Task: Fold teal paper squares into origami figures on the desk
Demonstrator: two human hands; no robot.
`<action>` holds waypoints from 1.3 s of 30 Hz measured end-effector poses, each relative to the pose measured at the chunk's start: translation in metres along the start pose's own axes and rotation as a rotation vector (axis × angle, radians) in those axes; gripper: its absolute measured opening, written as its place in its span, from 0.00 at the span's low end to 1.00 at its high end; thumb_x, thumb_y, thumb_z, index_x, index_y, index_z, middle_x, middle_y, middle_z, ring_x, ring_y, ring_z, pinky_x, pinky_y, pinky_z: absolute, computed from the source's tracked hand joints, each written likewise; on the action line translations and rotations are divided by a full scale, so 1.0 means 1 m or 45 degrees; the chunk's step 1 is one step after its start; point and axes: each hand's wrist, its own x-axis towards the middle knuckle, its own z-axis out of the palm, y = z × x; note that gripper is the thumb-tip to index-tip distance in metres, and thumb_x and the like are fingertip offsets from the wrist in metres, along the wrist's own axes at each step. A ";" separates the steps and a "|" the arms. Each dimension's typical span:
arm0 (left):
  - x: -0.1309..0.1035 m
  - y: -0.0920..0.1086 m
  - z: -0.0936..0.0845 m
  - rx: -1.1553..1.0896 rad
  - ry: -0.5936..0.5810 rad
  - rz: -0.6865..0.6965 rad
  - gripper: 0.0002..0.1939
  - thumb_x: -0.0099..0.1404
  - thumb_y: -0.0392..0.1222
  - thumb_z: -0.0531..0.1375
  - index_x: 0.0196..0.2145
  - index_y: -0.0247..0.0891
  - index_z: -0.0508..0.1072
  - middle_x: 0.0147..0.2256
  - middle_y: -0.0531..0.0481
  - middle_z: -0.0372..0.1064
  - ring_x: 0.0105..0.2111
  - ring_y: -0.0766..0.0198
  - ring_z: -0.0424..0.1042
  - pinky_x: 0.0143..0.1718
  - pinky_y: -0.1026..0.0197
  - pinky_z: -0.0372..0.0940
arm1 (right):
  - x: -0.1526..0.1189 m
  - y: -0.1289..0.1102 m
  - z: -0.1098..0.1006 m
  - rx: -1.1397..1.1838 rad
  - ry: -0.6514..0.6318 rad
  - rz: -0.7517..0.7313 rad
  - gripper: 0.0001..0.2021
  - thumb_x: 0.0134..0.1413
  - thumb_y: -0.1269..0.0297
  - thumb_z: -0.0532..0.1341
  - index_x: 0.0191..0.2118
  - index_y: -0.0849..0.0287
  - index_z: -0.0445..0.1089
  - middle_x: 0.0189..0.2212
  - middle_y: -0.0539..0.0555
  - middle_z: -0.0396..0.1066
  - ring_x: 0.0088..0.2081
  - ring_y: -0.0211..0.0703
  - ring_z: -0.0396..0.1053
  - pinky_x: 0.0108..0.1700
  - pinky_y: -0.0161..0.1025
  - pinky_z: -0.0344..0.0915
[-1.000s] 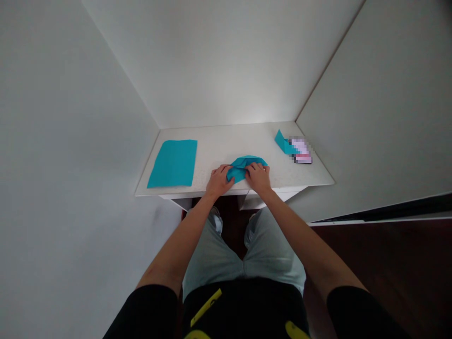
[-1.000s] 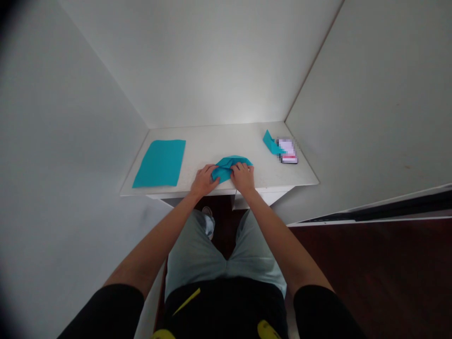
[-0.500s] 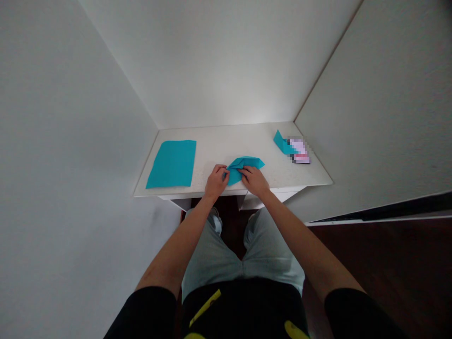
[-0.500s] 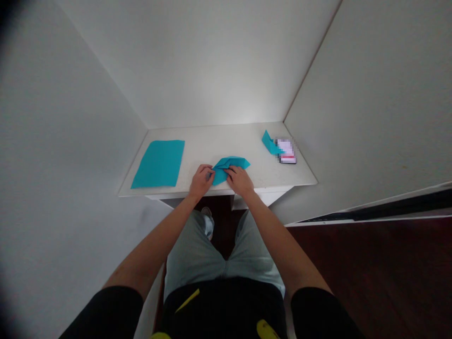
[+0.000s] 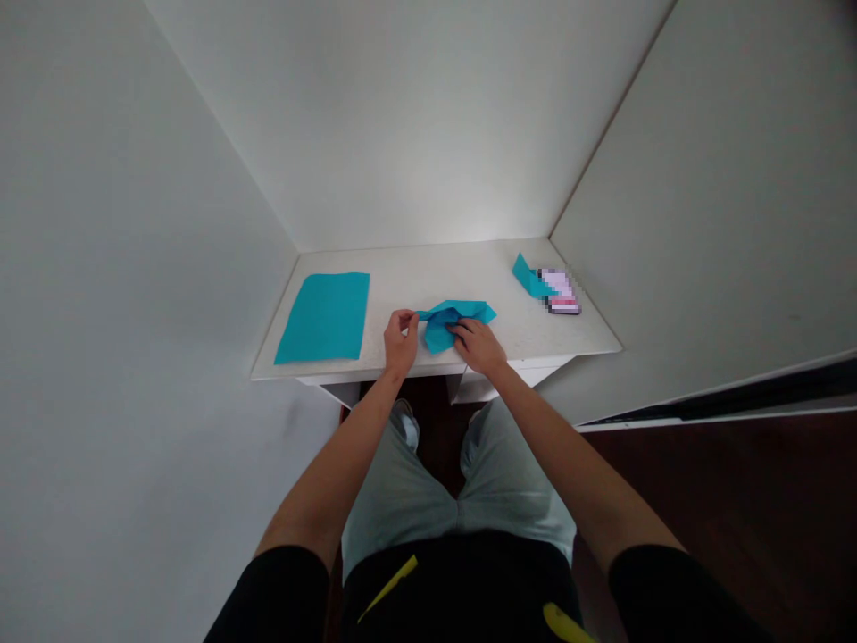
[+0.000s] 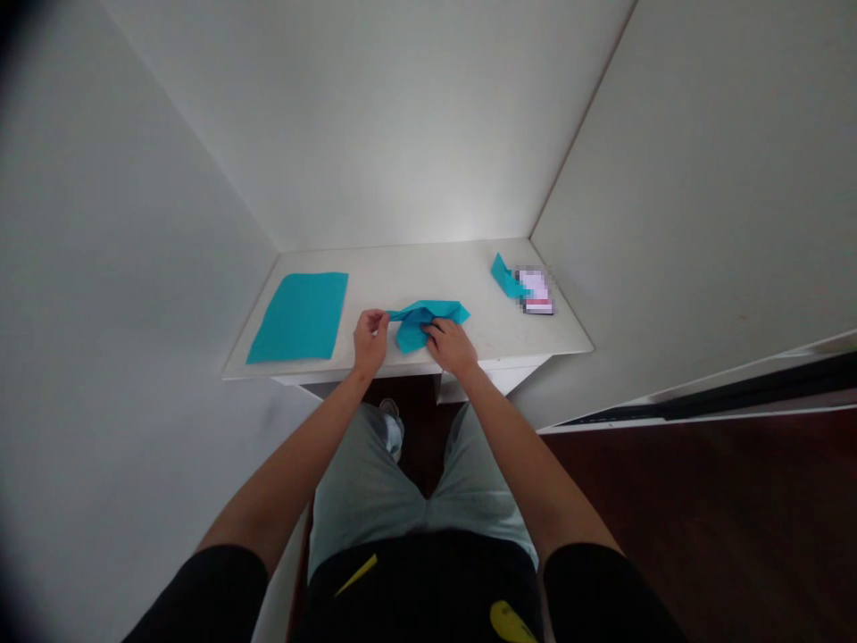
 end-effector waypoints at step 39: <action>0.016 -0.033 -0.013 0.715 -0.505 0.329 0.24 0.66 0.46 0.71 0.59 0.43 0.75 0.59 0.37 0.78 0.61 0.43 0.76 0.70 0.37 0.60 | 0.003 -0.007 0.001 -0.022 0.001 0.170 0.24 0.69 0.59 0.59 0.65 0.64 0.70 0.71 0.70 0.65 0.68 0.67 0.65 0.67 0.63 0.63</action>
